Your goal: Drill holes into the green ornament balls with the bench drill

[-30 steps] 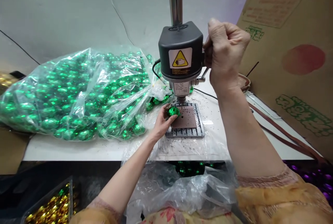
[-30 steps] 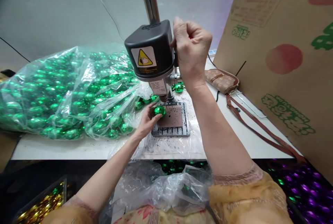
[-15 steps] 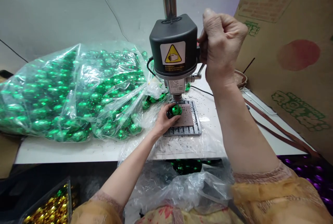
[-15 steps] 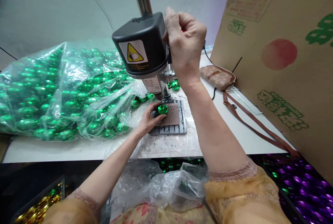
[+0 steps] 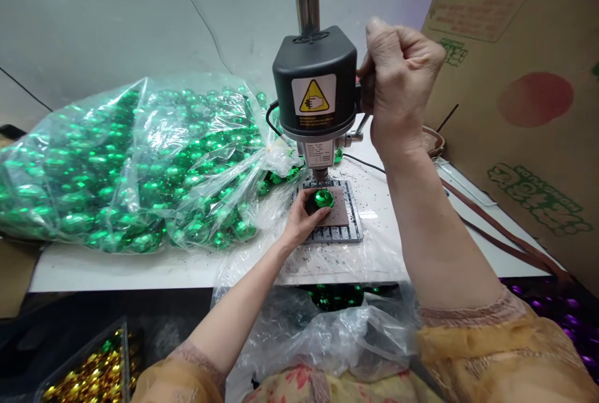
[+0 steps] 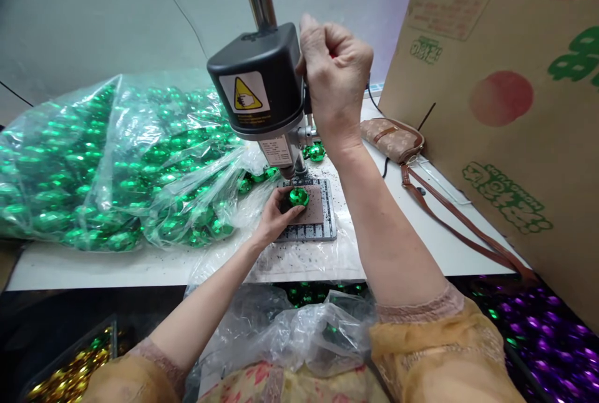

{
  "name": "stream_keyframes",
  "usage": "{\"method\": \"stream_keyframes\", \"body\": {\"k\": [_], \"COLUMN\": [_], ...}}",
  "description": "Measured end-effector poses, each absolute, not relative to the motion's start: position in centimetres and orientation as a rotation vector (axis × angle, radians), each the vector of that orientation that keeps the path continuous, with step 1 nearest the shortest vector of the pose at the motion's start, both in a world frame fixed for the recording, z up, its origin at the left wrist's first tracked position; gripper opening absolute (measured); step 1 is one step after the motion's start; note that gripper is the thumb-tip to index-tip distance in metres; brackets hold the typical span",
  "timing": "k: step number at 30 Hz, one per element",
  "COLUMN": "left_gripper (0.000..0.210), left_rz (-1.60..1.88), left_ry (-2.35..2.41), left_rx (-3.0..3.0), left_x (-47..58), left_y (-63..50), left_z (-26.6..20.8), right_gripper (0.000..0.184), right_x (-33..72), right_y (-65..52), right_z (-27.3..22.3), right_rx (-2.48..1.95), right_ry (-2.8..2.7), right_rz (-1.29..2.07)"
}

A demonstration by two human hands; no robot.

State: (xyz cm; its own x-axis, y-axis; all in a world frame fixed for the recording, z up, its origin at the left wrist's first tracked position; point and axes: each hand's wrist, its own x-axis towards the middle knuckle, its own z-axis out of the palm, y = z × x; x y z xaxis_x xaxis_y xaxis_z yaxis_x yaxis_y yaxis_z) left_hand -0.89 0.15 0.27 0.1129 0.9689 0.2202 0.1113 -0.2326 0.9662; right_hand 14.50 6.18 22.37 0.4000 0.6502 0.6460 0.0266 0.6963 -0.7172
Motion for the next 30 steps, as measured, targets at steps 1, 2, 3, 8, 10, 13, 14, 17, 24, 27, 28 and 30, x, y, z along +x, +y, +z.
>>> {"method": "stream_keyframes", "body": {"k": [1,2,3,8,10,13,14,17,24,27,28,30], "left_gripper": [0.052,0.052,0.051,0.051,0.051,0.05,0.049,0.049,0.048,0.048,0.048,0.049], "left_rz": [1.242,1.248,1.25,1.25,1.251,1.248,1.243,1.229,1.22,1.219,1.218,1.217], "left_ry": [1.107,1.109,1.108,1.062,1.061,1.081,1.09,1.111,1.151,1.166,1.167,1.163], "left_rx": [1.512,1.507,1.502,1.507,1.524,1.559,1.571,1.605,1.66,1.663,1.661,1.653], "left_x": [-0.9,-0.9,-0.8,-0.8,-0.9,-1.0,-1.0,-1.1,-1.1,-1.2,-1.2,-1.2], "left_y": [0.2,0.2,0.2,0.0,0.0,0.0,0.0,0.1,0.2,0.2,0.2,0.2], "left_z": [0.3,0.3,0.3,0.5,0.5,0.5,0.5,0.4,0.2,0.2,0.2,0.2], "right_gripper": [0.047,0.047,0.048,0.05,0.049,0.048,0.047,0.046,0.045,0.046,0.046,0.046], "right_x": [14.5,14.6,14.6,14.7,14.5,14.3,14.2,14.1,14.0,14.2,14.2,14.3], "right_y": [6.2,6.3,6.4,5.8,4.9,3.3,2.8,1.7,0.7,0.4,0.4,0.2], "right_z": [22.3,22.2,22.2,21.5,21.0,20.2,19.9,19.2,17.7,17.2,17.0,16.9], "right_rx": [-0.744,-0.762,-0.77,-0.668,-0.618,-0.594,-0.584,-0.544,-0.522,-0.551,-0.555,-0.543], "right_ry": [-1.111,-1.117,-1.123,-1.151,-1.136,-1.109,-1.105,-1.114,-1.065,-1.088,-1.099,-1.109], "right_rz": [0.44,0.436,0.429,0.341,0.328,0.295,0.278,0.263,0.253,0.275,0.286,0.3]}}
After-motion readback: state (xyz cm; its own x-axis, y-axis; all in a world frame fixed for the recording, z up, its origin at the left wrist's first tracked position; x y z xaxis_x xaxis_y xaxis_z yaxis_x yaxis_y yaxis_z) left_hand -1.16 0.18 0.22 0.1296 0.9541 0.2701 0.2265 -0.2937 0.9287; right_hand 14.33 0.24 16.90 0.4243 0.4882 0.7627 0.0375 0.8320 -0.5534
